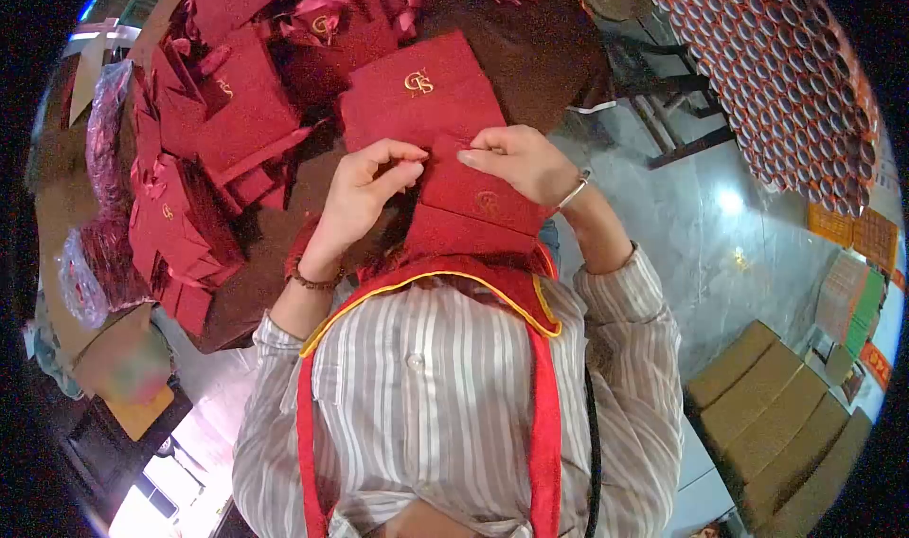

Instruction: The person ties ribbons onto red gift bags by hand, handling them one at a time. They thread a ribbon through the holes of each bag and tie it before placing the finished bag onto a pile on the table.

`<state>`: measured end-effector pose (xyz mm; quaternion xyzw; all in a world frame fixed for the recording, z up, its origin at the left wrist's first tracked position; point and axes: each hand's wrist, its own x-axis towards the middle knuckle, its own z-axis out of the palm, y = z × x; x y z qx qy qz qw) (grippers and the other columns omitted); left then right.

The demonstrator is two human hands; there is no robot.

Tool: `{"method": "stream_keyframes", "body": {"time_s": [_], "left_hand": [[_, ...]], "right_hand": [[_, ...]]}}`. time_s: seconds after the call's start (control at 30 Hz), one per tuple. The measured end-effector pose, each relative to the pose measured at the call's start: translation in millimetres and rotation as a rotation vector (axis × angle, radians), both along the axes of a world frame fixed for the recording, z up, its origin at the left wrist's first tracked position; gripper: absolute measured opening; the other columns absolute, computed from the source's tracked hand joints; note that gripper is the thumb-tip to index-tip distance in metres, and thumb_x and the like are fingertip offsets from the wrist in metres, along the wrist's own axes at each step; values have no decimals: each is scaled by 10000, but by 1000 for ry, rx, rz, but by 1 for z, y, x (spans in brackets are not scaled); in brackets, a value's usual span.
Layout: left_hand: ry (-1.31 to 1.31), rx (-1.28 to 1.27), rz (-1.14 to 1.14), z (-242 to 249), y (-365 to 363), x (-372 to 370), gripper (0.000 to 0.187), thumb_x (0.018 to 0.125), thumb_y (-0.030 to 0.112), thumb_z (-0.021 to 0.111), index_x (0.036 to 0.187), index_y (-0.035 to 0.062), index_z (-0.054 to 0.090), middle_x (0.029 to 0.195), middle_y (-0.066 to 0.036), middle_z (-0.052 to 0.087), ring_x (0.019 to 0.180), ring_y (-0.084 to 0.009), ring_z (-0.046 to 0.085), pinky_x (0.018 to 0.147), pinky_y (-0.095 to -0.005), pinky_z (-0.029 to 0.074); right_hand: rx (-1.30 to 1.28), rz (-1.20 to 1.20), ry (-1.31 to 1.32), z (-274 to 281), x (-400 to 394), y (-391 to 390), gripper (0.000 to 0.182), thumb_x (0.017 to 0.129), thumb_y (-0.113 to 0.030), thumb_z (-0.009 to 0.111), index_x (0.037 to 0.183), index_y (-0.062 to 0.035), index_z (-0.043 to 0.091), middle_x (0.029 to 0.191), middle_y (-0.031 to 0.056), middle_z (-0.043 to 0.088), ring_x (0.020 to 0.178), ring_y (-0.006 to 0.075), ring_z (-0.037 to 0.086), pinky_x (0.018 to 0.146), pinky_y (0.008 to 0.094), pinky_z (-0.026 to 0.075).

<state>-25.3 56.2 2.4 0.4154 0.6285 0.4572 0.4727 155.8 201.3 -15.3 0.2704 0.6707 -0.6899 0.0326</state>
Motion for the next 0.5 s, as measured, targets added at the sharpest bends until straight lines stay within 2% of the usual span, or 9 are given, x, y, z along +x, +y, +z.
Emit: {"method": "stream_keyframes", "body": {"time_s": [0.13,0.2,0.23,0.3,0.4,0.47,0.5], "left_hand": [[189,135,14,-1,2,0,132,832,47,580,944,-9,620,791,-27,603,729,-103,550,661,-224,433],[398,163,33,9,4,4,116,806,35,595,908,-8,629,790,-85,603,734,-183,579,667,-267,448],[398,161,37,7,4,6,116,806,35,595,908,-8,629,790,-85,603,734,-183,579,667,-267,448],[572,394,52,2,4,11,107,781,63,616,865,-3,624,779,-134,571,716,-282,570,630,-343,458],[575,383,71,-3,2,17,85,762,48,623,827,-6,614,758,-138,578,702,-306,569,623,-375,464],[604,369,92,1,4,20,74,763,49,619,806,-8,601,724,-146,579,689,-327,572,608,-390,463],[604,370,92,2,4,21,74,763,49,619,806,-8,601,724,-146,579,689,-327,572,608,-390,463]], "right_hand": [[-27,-19,36,3,-9,-2,148,878,-134,563,896,8,598,764,-54,547,726,16,470,644,184,392],[-8,-23,63,5,-13,-4,142,872,-127,569,898,9,598,753,-54,547,711,17,473,635,181,393],[-13,-22,51,10,-16,-5,136,866,-115,574,907,11,601,754,-50,555,706,20,485,631,179,400],[-18,-16,40,12,-20,-6,132,860,-104,578,915,13,603,755,-47,563,700,23,497,626,177,406],[-47,-4,67,10,-20,-5,141,847,-90,588,932,22,604,780,-28,587,712,26,518,627,173,416],[34,-29,72,13,-19,-6,199,802,-151,619,879,32,618,739,30,631,684,50,544,614,222,445],[36,-29,72,15,-18,-6,199,802,-151,619,879,32,618,739,30,631,684,50,544,614,222,445]]}}
